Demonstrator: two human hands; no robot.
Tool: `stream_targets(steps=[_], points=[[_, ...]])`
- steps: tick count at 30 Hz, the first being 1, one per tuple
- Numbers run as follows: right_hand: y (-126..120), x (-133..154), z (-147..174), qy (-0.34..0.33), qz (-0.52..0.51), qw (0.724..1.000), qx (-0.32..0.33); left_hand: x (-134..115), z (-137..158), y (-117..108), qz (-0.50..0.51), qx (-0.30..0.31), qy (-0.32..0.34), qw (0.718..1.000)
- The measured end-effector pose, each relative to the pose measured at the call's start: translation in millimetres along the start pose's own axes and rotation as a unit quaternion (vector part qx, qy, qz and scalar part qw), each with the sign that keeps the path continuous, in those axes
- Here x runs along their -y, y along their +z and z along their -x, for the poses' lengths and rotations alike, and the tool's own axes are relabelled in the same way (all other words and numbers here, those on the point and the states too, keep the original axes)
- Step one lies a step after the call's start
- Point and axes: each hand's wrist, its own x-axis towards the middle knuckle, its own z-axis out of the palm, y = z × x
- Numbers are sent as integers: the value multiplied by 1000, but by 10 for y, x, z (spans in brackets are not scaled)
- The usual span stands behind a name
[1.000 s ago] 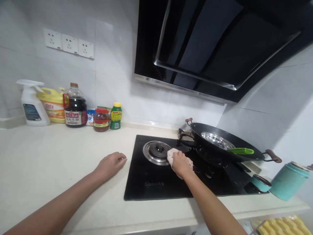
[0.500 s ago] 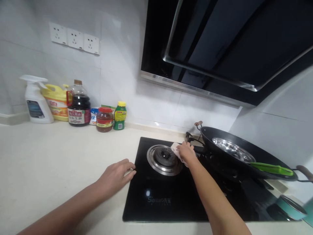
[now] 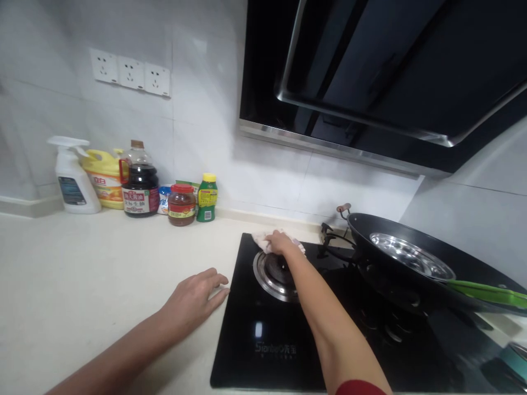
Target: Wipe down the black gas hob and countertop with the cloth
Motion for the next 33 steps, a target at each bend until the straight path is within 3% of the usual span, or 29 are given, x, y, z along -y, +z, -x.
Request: stream_targets(steps=[8,13,16,22,26,28,33], points=[[-145,593,339,-97,-18,995,0,161,-61,28,-14,-7,-49,999],[-70,956,837,-127,-48,990,-44,277,-92,86,-19,-24,-56,998],[32,1028,1243,-133,-58,986,-82,324,-90,78,-14,-39,-58,997],[363,754,2056,-118,-113,970,-180,315,-49,8,28,-41,-71,996],[564,355,2325,-83,-119,966,-213,325,-52,29,38,-32,-66,997],[600,132,2362,-34,-93,974,-203,335,-63,49,41,-33,-62,997],[531,-298,2238,119,-23,989,-87,338,-80,61,46,-25,-59,997]])
